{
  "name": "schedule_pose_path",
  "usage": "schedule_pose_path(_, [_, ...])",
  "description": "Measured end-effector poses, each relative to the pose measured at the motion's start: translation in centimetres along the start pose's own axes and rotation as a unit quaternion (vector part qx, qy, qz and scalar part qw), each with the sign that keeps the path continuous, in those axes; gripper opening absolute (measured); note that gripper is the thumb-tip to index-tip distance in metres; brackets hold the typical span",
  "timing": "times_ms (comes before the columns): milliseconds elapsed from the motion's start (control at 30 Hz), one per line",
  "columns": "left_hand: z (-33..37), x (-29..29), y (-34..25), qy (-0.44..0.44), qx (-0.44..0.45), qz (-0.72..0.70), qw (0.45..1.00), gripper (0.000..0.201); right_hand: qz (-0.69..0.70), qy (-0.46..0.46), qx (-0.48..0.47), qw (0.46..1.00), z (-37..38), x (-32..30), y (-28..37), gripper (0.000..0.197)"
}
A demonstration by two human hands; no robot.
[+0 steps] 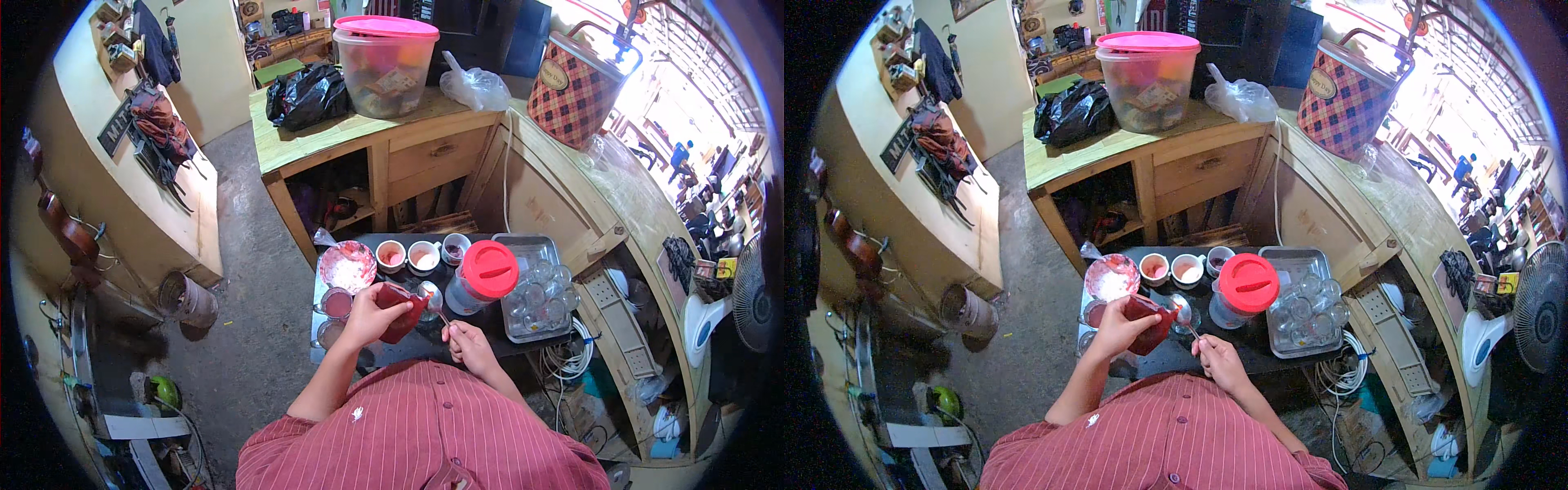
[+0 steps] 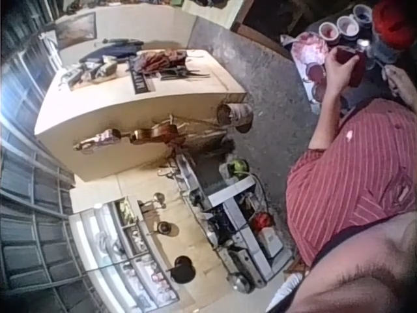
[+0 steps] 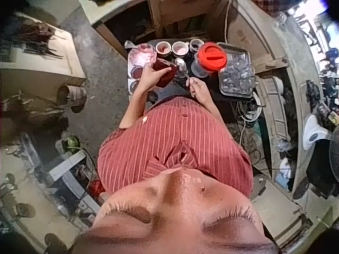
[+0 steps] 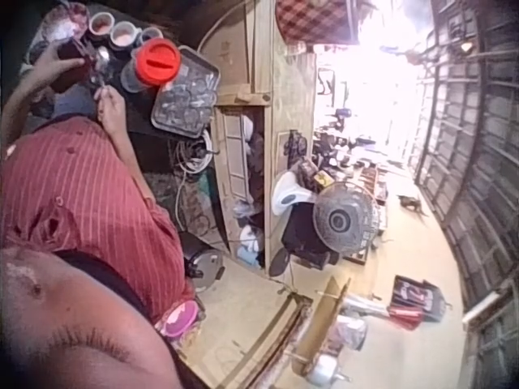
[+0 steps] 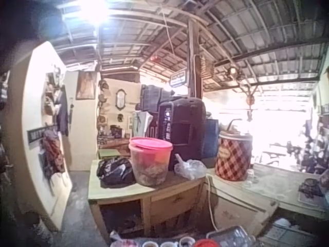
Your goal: Preparing a red flavored drink in a glass with ice and syrup.
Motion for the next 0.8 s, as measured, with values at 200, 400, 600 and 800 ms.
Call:
schedule_pose_path(200, [0.4,-0.8,2.1,-0.039,-0.016,0.019,0.999,0.022,0.005,0.001,0.007,1.0,-0.3,0.1,-0.2,0.029])
schedule_pose_path(400, [-0.2,-1.5,0.9,-0.08,0.003,0.013,0.997,0.022,0.032,-0.001,0.0,0.999,-0.3,-0.3,0.0,0.03])
schedule_pose_path(600, [-0.5,1.2,0.2,-0.008,0.003,-0.02,1.0,0.026,0.022,-0.008,-0.007,1.0,-0.3,-0.5,0.0,0.03])
schedule_pose_path(800, [-0.1,0.6,0.8,-0.044,0.005,0.024,0.999,0.023,0.03,-0.013,0.006,0.999,-0.4,-0.8,0.0,0.03])
Point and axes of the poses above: each hand's wrist, its own z-axis towards the middle knuckle, its own x-axis out of the palm, y = z × x, the point moved 10 cm from there along z, towards the middle knuckle, and after that the axes turned 8 degrees about z, right-handed, at the moved point
